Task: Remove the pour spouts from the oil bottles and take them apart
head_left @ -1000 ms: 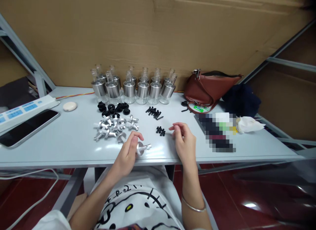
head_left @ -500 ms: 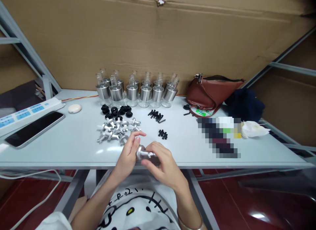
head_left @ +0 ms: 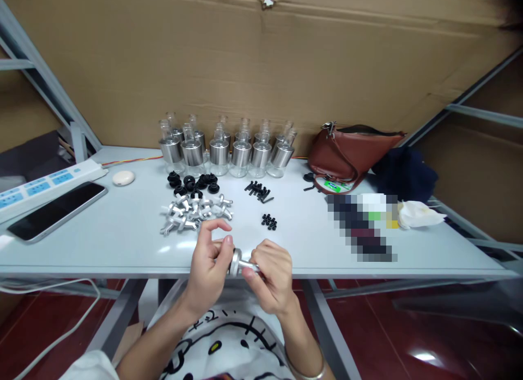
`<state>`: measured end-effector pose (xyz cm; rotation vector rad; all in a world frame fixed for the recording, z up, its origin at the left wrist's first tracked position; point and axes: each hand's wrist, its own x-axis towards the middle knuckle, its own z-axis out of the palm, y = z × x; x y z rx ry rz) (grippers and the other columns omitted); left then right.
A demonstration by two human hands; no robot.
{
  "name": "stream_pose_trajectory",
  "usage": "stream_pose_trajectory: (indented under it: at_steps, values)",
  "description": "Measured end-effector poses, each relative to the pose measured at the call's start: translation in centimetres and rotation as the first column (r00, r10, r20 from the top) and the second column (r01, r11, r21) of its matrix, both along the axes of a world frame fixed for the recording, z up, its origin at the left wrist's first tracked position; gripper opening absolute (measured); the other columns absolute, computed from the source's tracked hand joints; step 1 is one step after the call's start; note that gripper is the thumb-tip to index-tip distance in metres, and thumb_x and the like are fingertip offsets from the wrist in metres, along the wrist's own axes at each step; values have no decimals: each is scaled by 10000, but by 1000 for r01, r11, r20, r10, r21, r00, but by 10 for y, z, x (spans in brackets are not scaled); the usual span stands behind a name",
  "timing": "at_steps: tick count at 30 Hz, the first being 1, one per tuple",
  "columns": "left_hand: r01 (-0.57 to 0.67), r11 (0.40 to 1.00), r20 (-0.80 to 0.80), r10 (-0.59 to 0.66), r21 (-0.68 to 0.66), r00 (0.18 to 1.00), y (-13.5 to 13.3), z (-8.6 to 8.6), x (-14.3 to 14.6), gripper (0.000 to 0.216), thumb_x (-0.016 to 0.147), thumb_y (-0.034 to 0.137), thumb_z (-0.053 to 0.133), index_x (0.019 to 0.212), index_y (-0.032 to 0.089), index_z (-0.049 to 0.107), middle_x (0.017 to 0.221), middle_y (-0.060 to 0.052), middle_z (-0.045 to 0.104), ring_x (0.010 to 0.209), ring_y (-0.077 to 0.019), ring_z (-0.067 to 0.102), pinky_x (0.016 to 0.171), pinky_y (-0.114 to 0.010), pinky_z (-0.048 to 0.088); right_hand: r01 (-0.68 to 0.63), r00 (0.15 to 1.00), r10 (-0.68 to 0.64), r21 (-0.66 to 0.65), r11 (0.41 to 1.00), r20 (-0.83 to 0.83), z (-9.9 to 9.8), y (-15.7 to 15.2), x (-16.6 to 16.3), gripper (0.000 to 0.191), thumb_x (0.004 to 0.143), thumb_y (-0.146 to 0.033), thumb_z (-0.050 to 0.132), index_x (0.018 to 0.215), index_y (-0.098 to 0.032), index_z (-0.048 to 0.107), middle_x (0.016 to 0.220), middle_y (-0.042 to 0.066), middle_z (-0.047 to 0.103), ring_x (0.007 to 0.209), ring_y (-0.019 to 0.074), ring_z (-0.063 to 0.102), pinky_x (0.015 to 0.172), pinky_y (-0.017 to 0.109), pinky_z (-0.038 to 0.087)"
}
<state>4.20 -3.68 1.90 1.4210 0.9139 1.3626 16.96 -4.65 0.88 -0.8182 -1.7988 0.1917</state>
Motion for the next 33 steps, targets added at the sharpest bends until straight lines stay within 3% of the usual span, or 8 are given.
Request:
stream_pose_trajectory:
  at_steps: [3, 6, 14, 16, 18, 21, 29, 33]
  values:
    - [-107, 922, -65, 141, 371, 988, 2, -1, -4, 107, 903, 167, 407, 976, 246, 409, 533, 93, 340, 406, -58, 311, 404, -157, 275, -51, 977, 13, -171, 984, -211, -2, -8, -9, 403, 911, -353, 376, 550, -189, 304, 502, -44, 274, 469, 83, 283, 508, 263, 225]
    - [-59, 674, -144, 241, 737, 960, 7, 2, -12, 99, 861, 111, 438, 895, 203, 454, 556, 65, 395, 453, -73, 323, 459, -206, 315, -266, 866, 15, -435, 860, -500, -1, -14, -20, 476, 897, -440, 399, 512, -187, 278, 484, -48, 250, 453, 71, 252, 463, 252, 195]
    - [23, 473, -223, 371, 881, 901, 18, 8, -20, 174, 801, 23, 472, 756, 183, 421, 531, 56, 387, 477, -82, 295, 466, -229, 280, -755, 519, -43, -482, 446, -854, 7, -12, -28, 578, 838, -528, 460, 458, -219, 154, 384, -93, 131, 366, 38, 113, 400, 238, 128]
    - [40, 471, -236, 366, 881, 900, 19, 7, -22, 167, 804, 28, 469, 763, 184, 428, 537, 51, 404, 487, -84, 313, 475, -230, 298, -655, 623, -30, -542, 527, -782, 5, -13, -27, 552, 858, -530, 422, 473, -216, 180, 404, -84, 167, 378, 46, 145, 404, 236, 149]
    - [15, 508, -214, 335, 861, 918, 20, 6, -24, 136, 821, 49, 460, 792, 182, 450, 554, 43, 429, 500, -87, 333, 485, -230, 331, -392, 807, -5, -542, 743, -591, 5, -14, -26, 503, 889, -480, 399, 499, -200, 249, 459, -62, 238, 424, 61, 221, 440, 238, 194]
    - [-62, 628, -152, 281, 775, 948, 19, 5, -28, 127, 838, 72, 457, 889, 184, 490, 585, 41, 461, 513, -83, 382, 496, -219, 377, -71, 969, 12, -228, 971, -247, 6, -12, -21, 413, 934, -387, 345, 575, -182, 361, 531, -33, 335, 505, 87, 329, 532, 257, 272]
    - [-99, 907, -163, 180, 410, 970, 10, 10, -30, 120, 898, 161, 431, 997, 214, 474, 544, 81, 415, 400, -52, 407, 388, -155, 340, 17, 987, -49, 201, 979, 152, 6, 6, -12, 307, 957, -350, 294, 837, -160, 503, 721, 57, 589, 679, 141, 502, 677, 322, 374]
    - [-267, 868, -91, 332, 418, 939, 30, 24, -41, 82, 884, 252, 496, 947, 206, 471, 694, 49, 490, 478, -43, 489, 441, -157, 400, 65, 998, -60, 174, 983, -35, 1, 8, -11, 317, 956, -358, 296, 796, -176, 500, 656, 25, 541, 613, 128, 474, 616, 299, 375]
